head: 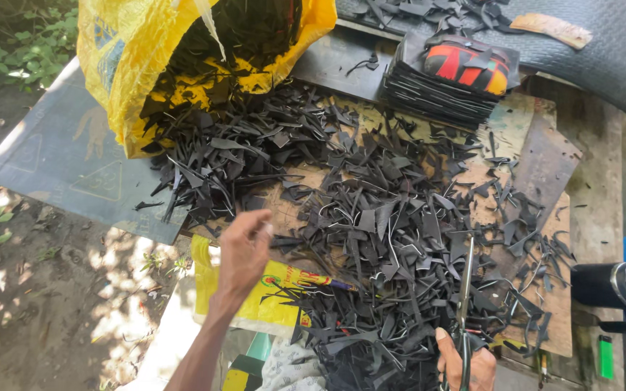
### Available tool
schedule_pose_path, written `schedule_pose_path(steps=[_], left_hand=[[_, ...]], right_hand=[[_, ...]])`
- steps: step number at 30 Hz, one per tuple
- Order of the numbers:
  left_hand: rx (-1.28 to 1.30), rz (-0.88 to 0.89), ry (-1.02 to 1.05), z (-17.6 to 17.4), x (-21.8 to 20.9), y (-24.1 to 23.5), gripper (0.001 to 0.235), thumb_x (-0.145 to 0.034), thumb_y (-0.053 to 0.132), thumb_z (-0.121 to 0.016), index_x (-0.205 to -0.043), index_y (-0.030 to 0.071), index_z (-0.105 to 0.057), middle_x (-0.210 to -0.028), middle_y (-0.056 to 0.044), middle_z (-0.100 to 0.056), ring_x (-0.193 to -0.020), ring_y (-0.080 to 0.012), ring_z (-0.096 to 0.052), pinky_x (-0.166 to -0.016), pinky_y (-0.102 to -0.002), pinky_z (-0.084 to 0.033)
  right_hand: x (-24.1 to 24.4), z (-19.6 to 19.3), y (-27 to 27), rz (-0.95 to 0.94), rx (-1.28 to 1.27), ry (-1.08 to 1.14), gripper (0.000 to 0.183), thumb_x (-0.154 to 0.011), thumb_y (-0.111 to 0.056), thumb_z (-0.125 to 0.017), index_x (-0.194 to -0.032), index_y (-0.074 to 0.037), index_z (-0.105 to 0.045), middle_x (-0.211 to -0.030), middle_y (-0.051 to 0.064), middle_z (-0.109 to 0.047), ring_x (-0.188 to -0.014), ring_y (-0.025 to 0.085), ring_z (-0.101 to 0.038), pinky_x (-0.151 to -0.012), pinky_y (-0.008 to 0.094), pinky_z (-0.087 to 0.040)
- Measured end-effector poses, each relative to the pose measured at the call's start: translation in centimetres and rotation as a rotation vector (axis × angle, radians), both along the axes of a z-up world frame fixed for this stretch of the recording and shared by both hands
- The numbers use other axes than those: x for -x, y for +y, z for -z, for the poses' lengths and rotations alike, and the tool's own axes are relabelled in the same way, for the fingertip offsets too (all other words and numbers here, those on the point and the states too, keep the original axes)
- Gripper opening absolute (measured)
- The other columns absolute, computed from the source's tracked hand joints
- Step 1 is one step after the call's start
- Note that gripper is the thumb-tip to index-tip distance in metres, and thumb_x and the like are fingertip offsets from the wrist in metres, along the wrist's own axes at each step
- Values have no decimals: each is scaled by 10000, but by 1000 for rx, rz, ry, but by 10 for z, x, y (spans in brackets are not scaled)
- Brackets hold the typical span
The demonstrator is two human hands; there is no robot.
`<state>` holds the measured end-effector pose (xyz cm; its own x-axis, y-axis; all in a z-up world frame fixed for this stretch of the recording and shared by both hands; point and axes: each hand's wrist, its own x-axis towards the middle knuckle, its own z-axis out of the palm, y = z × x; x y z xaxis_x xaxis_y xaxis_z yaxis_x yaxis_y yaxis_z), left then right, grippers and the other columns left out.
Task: The person repeatedly cuts black rubber strips into small pieces using shears. The cut pieces accumulate on a wooden work surface next to a yellow sack and a stack of flat rubber sheets.
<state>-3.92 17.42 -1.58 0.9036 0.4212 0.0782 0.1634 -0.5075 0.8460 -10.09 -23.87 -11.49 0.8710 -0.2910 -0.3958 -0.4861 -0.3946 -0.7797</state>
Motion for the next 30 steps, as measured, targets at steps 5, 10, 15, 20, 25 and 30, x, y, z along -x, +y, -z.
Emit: schedule_pose_path(steps=[5, 10, 15, 20, 25, 30], left_hand=[[-50, 194, -355, 18, -7, -56, 231, -912, 9, -679, -1141, -12, -697, -1166, -152, -709, -1080, -305, -703, -955, -385, -556], [-120, 310, -397, 16, -55, -98, 228, -893, 77, -735, -1107, 5, -704, -1145, -140, -682, -1074, -336, -622, -950, -409, -509], [-218, 587, -171, 10, -102, -106, 346, -820, 142, -778, -1125, -4, -705, -1062, -160, -651, -1002, -368, -568, -870, -450, -478], [-284, 756, -42, 13, -76, -118, 157, -780, 183, -813, -899, 94, -762, -965, -106, -649, -983, -339, -563, -863, -436, -482], [-264, 585, -241, 23, -66, -121, 239, -831, 110, -759, -1066, 71, -747, -1019, -79, -655, -992, -310, -570, -856, -430, -467], [-332, 718, -143, 12, -69, -131, 252, -762, 138, -797, -993, 51, -746, -1008, -131, -626, -960, -330, -548, -801, -436, -450]], right_hand=[[4, 2, 0, 29, -16, 0, 291, -866, -231, -745, -749, 28, -683, -498, 125, -598, -410, 206, -572, -419, 365, -443], [3, 9, -2, -43, 102, -53, 296, -867, -244, -756, -741, 8, -665, -487, 106, -619, -420, 192, -600, -448, 345, -468], [4, 7, -1, 15, 54, -6, 315, -856, -235, -757, -708, 34, -691, -506, 117, -606, -412, 204, -594, -434, 363, -466], [-1, -1, 5, 81, 8, 79, 245, -830, -240, -752, -757, -13, -695, -494, 139, -597, -390, 231, -571, -410, 381, -450], [-1, -6, 2, 49, -15, 132, 400, -853, -274, -769, -641, 43, -648, -492, 130, -601, -402, 221, -590, -420, 367, -452], [3, -9, 6, 54, -52, 92, 399, -848, -278, -770, -622, 21, -633, -489, 107, -588, -406, 205, -575, -417, 354, -443]])
